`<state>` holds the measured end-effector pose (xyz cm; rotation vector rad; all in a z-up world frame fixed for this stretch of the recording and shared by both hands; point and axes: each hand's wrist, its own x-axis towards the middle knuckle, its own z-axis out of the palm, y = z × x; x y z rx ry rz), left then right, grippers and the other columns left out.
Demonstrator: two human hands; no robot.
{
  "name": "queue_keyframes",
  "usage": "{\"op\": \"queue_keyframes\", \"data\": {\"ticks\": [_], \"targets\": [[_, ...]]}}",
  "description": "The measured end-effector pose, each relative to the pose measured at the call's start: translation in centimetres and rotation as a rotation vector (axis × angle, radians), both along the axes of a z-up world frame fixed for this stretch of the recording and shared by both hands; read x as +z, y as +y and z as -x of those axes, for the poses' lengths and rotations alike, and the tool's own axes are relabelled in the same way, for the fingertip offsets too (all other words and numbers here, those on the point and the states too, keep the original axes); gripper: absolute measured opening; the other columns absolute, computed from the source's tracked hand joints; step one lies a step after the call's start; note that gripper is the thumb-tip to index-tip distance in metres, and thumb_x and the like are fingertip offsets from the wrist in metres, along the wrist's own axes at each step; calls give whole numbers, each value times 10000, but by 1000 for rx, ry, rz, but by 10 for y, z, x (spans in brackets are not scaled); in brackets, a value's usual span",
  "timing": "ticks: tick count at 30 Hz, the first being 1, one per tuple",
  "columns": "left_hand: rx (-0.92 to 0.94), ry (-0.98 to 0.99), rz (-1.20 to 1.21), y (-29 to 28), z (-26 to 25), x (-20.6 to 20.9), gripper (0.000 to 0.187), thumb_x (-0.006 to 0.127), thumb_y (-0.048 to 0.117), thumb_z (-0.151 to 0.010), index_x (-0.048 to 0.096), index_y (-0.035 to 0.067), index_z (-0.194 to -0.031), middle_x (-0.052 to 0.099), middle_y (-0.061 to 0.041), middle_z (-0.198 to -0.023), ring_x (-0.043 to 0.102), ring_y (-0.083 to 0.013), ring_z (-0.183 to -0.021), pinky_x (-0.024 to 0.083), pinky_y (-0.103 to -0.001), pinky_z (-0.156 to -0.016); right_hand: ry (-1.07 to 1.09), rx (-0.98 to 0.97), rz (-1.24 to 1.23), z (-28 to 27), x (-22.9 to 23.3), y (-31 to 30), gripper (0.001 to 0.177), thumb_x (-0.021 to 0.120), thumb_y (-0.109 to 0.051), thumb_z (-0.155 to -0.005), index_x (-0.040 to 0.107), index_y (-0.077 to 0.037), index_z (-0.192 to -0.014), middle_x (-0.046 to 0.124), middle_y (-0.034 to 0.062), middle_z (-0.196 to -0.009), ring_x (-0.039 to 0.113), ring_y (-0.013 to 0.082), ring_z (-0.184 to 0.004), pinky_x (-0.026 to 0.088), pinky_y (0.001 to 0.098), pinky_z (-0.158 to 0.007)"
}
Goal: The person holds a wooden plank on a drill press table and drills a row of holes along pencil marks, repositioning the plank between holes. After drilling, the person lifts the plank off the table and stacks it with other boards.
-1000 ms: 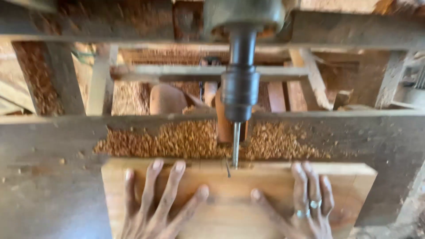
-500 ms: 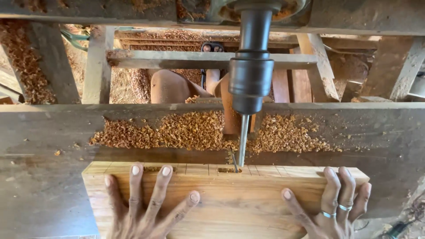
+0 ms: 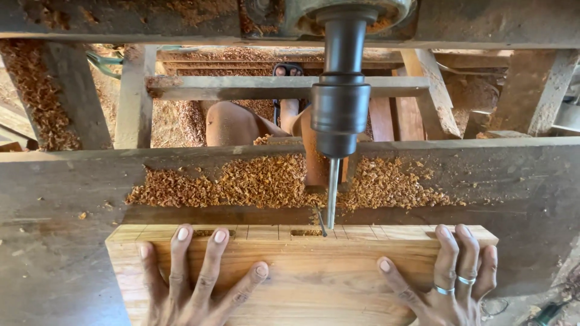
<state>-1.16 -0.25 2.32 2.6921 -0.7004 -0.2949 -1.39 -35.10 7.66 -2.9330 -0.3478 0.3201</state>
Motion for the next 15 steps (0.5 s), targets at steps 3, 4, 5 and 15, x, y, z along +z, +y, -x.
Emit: {"op": "queue_keyframes", "data": {"ticks": [3,4,5,15], "targets": [[-1,-17,16,1,2,-3,825,408,883,-826,427,408,-1501,212,-223,-1621,160,-586,-1447,76,-897,-1034,24,13,-12,0,0,-3,664,405,-789,-859,551,-394,-1372,322,373,-1478,256,584,-1448,74,830,-1159],[-4,-19,17,2,2,-4,825,408,883,-826,427,408,-1501,212,-223,-1621,160,-586,-1447,76,-897,-1034,21,11,-11,-3,1,-2,664,405,-789,-859,551,-394,-1372,322,373,-1478,256,584,-1448,74,830,-1159],[-5,-42,-9,1,2,-4,800,425,862,-837,434,414,-1500,226,-217,-1624,174,-579,-1456,88,-894,-1046,-3,28,-39,-5,2,-1,666,394,-796,-895,530,-388,-1404,306,375,-1494,234,583,-1455,63,816,-1154],[12,-74,-3,1,-4,-2,744,426,812,-873,438,411,-1500,281,-215,-1606,252,-583,-1429,123,-899,-1042,12,53,-19,-7,1,-6,660,397,-776,-881,559,-370,-1375,303,393,-1501,230,602,-1448,72,810,-1146]]}}
